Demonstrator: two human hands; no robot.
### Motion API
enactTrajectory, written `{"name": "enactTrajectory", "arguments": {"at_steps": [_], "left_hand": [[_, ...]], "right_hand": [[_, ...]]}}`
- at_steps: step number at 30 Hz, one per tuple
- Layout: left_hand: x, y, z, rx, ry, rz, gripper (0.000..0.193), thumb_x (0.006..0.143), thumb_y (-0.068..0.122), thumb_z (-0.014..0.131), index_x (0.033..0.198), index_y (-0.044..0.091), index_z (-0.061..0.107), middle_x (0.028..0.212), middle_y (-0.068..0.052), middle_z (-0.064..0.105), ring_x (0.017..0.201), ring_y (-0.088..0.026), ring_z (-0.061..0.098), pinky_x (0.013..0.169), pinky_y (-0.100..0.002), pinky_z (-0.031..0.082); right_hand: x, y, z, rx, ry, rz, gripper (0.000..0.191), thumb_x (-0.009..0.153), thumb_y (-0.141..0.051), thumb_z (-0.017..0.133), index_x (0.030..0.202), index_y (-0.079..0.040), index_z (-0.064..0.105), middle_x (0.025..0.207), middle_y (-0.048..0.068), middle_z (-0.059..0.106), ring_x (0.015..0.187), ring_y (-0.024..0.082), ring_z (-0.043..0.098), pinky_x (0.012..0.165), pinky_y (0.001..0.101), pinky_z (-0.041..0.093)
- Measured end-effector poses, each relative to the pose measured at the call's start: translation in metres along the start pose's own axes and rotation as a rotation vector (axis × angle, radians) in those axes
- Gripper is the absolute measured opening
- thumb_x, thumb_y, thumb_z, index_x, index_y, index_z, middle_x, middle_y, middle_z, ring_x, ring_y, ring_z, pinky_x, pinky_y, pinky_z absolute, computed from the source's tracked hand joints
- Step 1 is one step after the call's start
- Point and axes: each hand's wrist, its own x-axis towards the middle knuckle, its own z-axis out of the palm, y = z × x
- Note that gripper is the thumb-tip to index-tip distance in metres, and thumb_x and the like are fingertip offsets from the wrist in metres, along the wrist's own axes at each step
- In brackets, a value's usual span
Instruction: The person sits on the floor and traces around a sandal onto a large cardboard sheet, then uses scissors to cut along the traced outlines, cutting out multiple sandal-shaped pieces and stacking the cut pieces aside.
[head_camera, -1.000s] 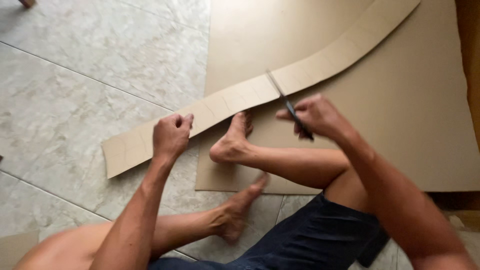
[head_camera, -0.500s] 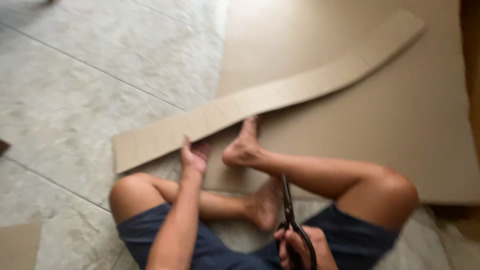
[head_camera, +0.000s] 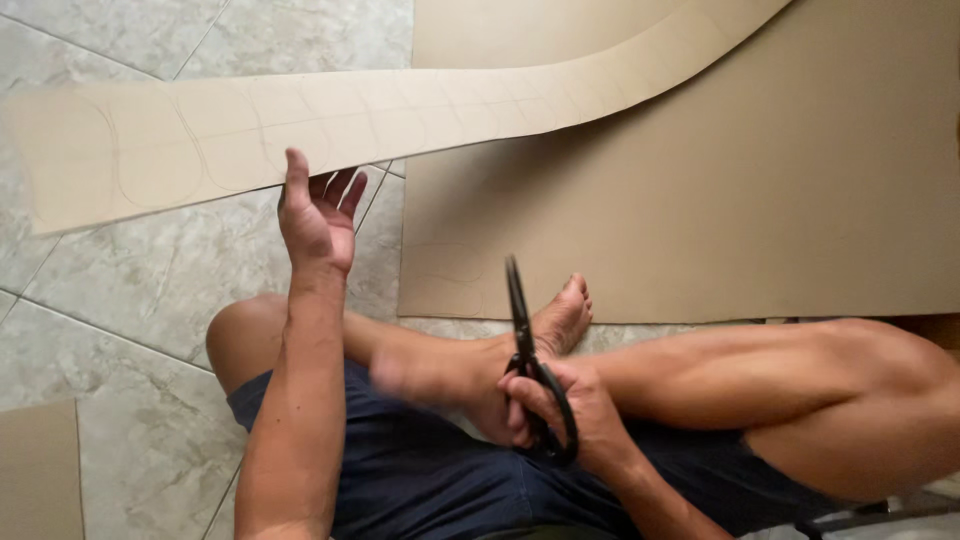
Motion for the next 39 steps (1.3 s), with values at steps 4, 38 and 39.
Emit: {"name": "enactTrajectory", "arguments": {"at_steps": [4, 38, 39], "left_hand": [[-0.02, -0.042, -0.04, 0.209, 0.34, -0.406, 0.068, 0.09, 0.049, 0.069, 0.144, 0.013, 0.051, 0.134, -0.007, 0.053, 0.128, -0.029, 0.045, 0.11, -0.058, 0.038], [-0.137, -0.132, 0.039, 0.001, 0.647, -0.573, 0.042, 0.093, 0.025, 0.066, 0.127, 0.002, 0.06, 0.114, -0.012, 0.069, 0.1, -0.026, 0.068, 0.084, -0.048, 0.058], [-0.136, -0.132, 0.038, 0.012, 0.643, -0.572, 0.042, 0.093, 0.026, 0.065, 0.127, 0.002, 0.059, 0.114, -0.012, 0.069, 0.099, -0.027, 0.068, 0.082, -0.048, 0.058]], "right_hand": [[0.007, 0.003, 0.003, -0.095, -0.087, 0.069, 0.019, 0.094, -0.015, 0.071, 0.1, 0.003, 0.074, 0.068, 0.006, 0.069, 0.056, 0.012, 0.065, 0.052, 0.0262, 0.054], [0.282, -0.058, -0.179, -0.615, -0.771, 0.735, 0.066, 0.096, -0.062, 0.042, 0.1, -0.002, 0.07, 0.064, 0.002, 0.057, 0.059, 0.015, 0.054, 0.057, 0.0304, 0.047], [0.288, -0.053, -0.186, -0.573, -0.8, 0.767, 0.066, 0.096, -0.061, 0.042, 0.102, -0.002, 0.07, 0.067, 0.002, 0.057, 0.061, 0.015, 0.054, 0.06, 0.0302, 0.048]]}}
